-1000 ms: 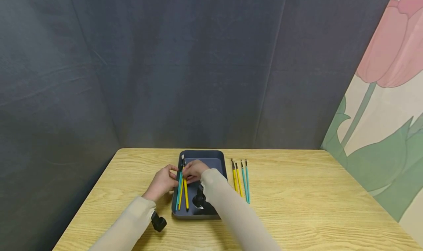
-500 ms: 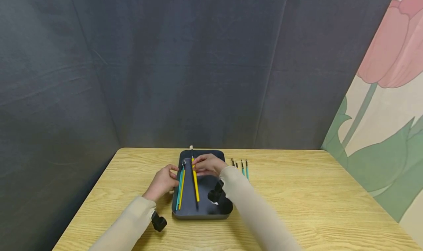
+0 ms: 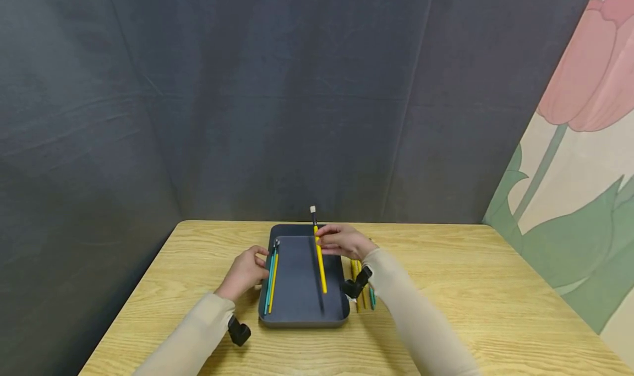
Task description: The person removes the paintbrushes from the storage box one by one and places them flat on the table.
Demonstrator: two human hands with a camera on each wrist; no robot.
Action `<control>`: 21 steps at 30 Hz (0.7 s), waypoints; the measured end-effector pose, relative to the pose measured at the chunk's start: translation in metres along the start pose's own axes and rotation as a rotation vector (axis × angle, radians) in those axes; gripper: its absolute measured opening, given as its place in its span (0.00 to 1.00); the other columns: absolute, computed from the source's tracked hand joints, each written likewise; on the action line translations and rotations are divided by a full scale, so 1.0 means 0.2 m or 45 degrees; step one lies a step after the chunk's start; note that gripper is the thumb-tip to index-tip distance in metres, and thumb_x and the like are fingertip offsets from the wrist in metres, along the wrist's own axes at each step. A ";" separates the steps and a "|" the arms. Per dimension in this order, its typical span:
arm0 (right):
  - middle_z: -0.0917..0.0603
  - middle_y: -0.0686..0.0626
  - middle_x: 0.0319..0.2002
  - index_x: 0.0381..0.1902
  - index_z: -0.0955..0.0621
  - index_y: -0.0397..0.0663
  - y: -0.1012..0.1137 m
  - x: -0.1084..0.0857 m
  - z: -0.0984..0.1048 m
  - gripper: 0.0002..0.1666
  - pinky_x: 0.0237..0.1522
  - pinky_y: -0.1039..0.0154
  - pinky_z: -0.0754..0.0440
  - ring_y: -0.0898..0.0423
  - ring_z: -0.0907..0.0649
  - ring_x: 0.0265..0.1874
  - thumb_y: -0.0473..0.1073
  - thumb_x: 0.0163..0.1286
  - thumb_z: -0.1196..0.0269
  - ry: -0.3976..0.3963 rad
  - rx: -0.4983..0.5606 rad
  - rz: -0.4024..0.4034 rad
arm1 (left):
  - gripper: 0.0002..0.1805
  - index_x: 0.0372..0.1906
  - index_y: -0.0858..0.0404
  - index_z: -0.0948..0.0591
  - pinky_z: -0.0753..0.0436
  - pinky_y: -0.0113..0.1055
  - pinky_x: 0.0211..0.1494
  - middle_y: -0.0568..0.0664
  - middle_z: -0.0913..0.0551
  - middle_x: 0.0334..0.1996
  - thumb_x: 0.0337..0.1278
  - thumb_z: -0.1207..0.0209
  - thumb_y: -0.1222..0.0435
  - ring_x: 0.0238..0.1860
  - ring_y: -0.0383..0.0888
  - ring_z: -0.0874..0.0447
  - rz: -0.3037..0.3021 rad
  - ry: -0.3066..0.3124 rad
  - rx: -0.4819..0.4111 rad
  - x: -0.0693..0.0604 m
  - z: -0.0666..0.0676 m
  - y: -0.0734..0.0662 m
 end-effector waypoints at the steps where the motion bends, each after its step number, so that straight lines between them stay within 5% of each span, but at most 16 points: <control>1: 0.18 0.47 0.38 0.51 0.23 0.35 0.00 -0.01 0.02 0.13 0.51 0.55 0.18 0.58 0.15 0.35 0.30 0.69 0.44 0.006 -0.003 0.014 | 0.29 0.57 0.69 0.26 0.16 0.37 0.31 0.59 0.22 0.36 0.42 0.38 0.79 0.30 0.46 0.21 0.000 -0.001 0.002 0.00 0.00 0.00; 10: 0.18 0.49 0.39 0.49 0.24 0.39 -0.02 -0.13 0.22 0.11 0.56 0.52 0.21 0.60 0.16 0.37 0.30 0.70 0.45 0.011 -0.007 0.051 | 0.29 0.57 0.70 0.26 0.16 0.37 0.32 0.58 0.22 0.36 0.43 0.38 0.79 0.30 0.46 0.21 0.001 0.002 0.000 -0.01 0.00 -0.02; 21: 0.18 0.49 0.39 0.50 0.23 0.39 -0.12 -0.26 0.47 0.11 0.47 0.62 0.16 0.60 0.15 0.36 0.31 0.70 0.45 -0.043 0.017 0.027 | 0.28 0.57 0.69 0.27 0.16 0.37 0.32 0.60 0.21 0.38 0.45 0.38 0.78 0.31 0.46 0.20 0.015 0.005 0.004 -0.01 0.00 -0.01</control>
Point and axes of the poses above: each hand's wrist, its own x-axis towards the middle knuckle, its own z-axis out of the back of the hand, y = z × x, the point moved 4 cm from there along x, towards the middle knuckle
